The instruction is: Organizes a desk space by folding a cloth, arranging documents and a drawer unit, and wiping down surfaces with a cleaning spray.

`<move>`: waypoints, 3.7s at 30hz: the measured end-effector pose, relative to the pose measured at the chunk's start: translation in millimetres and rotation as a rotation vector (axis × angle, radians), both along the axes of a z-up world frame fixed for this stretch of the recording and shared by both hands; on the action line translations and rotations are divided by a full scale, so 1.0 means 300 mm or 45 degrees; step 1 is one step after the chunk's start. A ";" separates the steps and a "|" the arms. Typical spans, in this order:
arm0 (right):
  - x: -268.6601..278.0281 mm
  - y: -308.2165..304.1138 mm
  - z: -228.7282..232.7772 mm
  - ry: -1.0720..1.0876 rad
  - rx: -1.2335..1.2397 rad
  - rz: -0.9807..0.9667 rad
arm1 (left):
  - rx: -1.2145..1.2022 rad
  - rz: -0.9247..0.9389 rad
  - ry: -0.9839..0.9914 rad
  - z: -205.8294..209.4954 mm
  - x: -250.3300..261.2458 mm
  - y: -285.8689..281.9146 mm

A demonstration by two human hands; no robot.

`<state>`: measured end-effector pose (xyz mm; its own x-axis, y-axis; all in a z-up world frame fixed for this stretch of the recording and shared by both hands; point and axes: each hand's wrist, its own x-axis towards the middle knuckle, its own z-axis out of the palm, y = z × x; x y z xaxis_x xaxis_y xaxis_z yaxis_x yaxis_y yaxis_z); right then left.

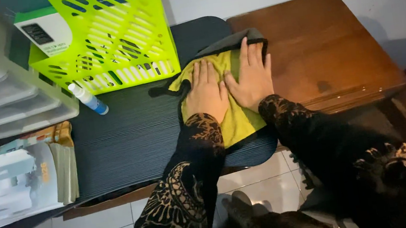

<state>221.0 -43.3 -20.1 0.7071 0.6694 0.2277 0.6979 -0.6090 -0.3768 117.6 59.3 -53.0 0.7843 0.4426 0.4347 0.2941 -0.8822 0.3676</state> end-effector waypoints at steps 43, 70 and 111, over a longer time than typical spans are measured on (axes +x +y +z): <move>0.510 -0.533 0.006 0.633 -0.299 -0.688 | -0.392 -0.457 0.589 0.115 0.716 -0.235; 1.051 -0.385 -0.292 -0.151 -0.311 -0.316 | 0.225 -0.616 0.298 -0.248 1.326 -0.178; 0.263 -0.522 -0.272 -0.127 -0.265 -0.260 | 0.046 -0.174 0.811 -0.148 0.552 -0.403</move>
